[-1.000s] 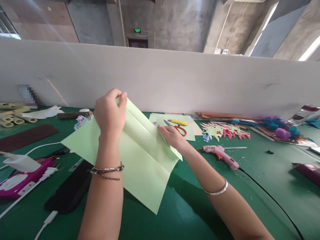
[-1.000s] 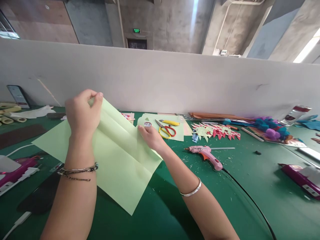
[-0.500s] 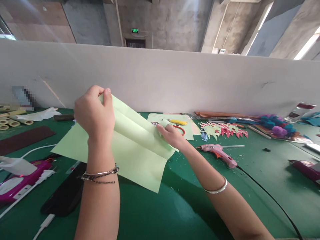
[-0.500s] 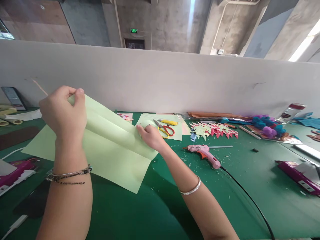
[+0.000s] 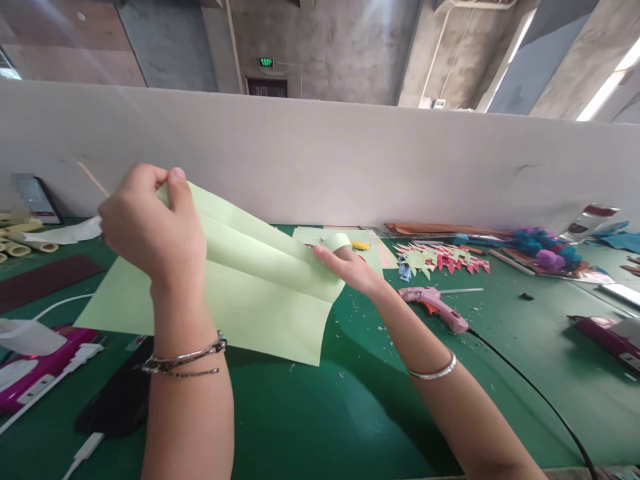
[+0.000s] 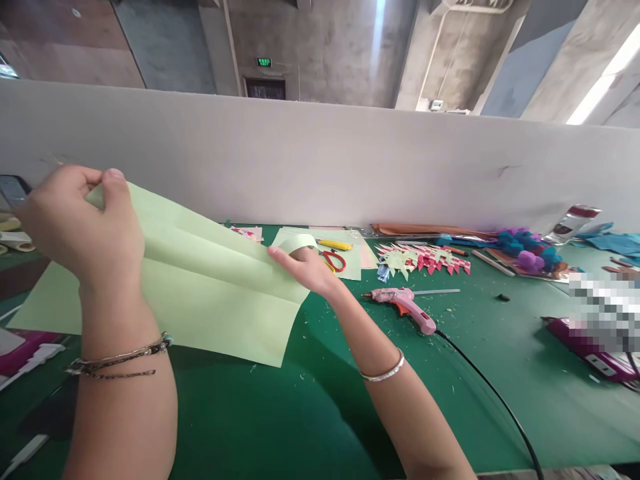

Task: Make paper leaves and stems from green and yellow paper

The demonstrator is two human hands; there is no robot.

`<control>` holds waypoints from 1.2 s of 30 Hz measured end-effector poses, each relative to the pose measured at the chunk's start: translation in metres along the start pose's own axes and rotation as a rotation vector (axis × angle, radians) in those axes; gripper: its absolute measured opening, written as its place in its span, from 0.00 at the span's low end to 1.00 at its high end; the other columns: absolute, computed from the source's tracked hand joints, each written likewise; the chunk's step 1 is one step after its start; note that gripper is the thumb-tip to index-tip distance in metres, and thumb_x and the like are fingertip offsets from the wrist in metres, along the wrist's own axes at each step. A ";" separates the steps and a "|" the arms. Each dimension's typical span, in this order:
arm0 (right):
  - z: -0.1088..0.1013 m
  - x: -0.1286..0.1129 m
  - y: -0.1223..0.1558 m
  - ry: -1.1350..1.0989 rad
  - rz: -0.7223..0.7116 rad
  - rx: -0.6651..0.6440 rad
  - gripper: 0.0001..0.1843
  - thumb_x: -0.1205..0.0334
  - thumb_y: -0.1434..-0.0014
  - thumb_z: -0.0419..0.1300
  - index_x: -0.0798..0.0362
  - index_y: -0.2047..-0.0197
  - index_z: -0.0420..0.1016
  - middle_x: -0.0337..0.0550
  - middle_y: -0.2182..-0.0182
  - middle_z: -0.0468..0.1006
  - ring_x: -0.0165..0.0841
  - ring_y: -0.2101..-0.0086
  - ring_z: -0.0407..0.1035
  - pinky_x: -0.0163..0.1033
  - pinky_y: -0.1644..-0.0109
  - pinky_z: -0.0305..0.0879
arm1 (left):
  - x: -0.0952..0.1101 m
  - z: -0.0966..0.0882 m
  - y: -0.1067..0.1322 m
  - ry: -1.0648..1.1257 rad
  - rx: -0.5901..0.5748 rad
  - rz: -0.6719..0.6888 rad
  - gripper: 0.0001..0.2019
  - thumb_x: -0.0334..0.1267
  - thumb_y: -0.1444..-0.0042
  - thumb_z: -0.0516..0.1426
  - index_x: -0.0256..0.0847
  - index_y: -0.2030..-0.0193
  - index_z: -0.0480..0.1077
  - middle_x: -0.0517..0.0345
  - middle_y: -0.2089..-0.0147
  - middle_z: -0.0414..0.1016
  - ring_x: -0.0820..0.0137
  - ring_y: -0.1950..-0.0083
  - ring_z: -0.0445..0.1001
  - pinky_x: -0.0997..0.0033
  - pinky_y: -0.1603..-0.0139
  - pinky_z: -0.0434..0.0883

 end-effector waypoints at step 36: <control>-0.026 0.039 -0.019 0.036 0.100 0.159 0.23 0.45 0.45 0.51 0.52 0.82 0.52 0.31 0.86 0.50 0.23 0.82 0.45 0.33 0.79 0.43 | -0.012 -0.021 -0.006 0.055 0.174 0.106 0.14 0.37 0.45 0.48 0.33 0.60 0.72 0.51 0.63 0.75 0.64 0.60 0.72 0.69 0.59 0.65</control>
Point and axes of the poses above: each hand's wrist, its own y-axis away from the middle knuckle, its own z-axis out of the palm, x = y × z, the point moved 7 cm from there along -y, towards the middle knuckle
